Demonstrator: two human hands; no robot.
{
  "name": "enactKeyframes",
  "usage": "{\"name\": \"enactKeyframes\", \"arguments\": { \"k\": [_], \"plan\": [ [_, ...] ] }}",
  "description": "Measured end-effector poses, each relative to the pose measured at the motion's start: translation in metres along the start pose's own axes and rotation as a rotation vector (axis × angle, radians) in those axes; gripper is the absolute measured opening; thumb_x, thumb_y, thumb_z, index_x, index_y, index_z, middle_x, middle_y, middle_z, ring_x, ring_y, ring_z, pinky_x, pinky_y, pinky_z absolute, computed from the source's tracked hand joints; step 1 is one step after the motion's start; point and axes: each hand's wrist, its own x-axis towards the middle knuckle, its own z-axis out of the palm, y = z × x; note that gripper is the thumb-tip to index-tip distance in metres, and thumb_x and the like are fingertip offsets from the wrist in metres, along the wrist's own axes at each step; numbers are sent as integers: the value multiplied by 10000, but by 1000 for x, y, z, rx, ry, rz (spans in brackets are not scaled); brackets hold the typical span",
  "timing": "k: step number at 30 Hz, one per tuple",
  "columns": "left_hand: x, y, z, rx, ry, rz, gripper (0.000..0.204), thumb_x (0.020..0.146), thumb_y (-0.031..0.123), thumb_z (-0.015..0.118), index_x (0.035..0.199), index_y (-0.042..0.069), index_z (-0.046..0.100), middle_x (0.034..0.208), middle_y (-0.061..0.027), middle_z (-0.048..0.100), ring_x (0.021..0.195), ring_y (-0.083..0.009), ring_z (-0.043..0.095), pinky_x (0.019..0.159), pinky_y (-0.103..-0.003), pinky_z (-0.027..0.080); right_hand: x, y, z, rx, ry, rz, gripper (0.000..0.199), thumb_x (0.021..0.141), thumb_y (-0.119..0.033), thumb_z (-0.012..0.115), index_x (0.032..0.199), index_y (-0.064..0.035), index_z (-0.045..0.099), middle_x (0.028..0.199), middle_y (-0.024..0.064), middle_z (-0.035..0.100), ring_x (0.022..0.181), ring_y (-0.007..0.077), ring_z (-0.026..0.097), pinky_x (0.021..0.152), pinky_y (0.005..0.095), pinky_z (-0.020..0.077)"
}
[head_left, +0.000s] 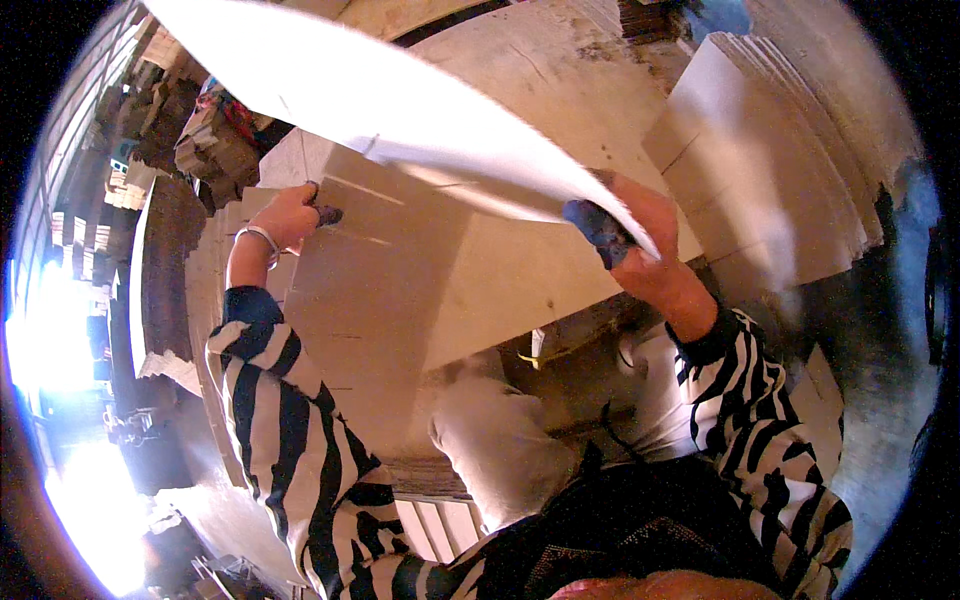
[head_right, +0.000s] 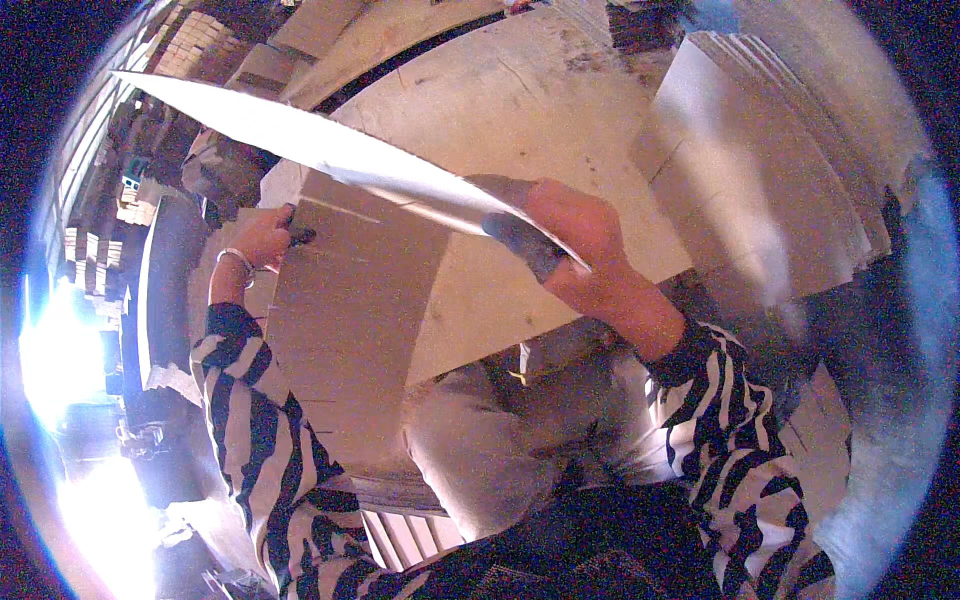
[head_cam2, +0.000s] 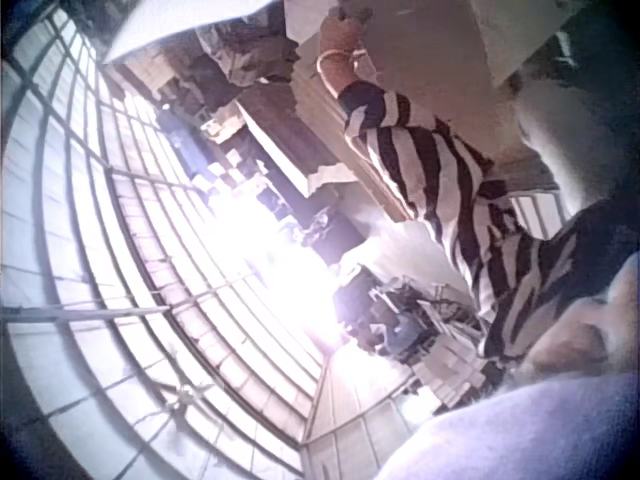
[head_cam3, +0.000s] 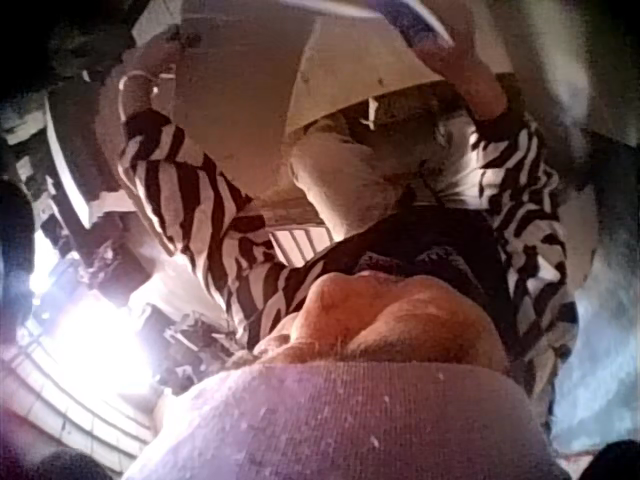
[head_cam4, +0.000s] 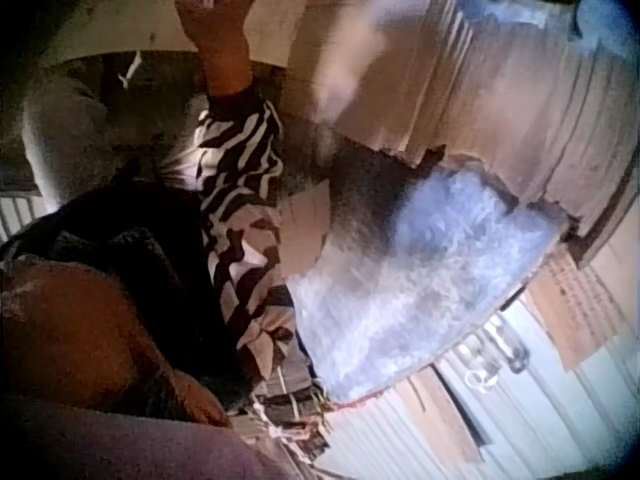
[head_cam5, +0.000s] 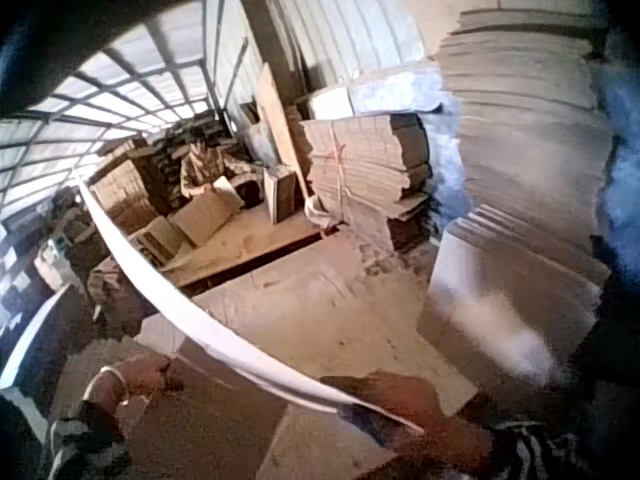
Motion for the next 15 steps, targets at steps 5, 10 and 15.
{"name": "enactKeyframes", "arguments": {
  "k": [5,10,15],
  "plan": [
    [61,-72,55,167,-2,308,313,876,213,555,1137,53,622,1003,-180,670,886,-305,654,783,-374,519,-10,-8,-5,86,92,-117,324,820,-145,650,1126,-39,660,992,144,692,766,297,661,629,355,499],
    [31,-37,105,43,-26,192,342,919,190,523,1232,87,614,1059,-110,666,974,-234,624,838,-326,497,-17,10,-15,-39,67,-263,356,835,-274,582,1080,-34,680,1097,173,682,712,302,641,598,371,486],
    [-56,24,111,-898,-267,-47,391,934,178,538,1302,52,569,1134,-51,657,1041,-184,598,861,-306,483,-20,16,-11,2,71,-315,401,845,-353,538,1048,-32,666,1027,156,685,715,310,637,605,386,488]
  ]
}}
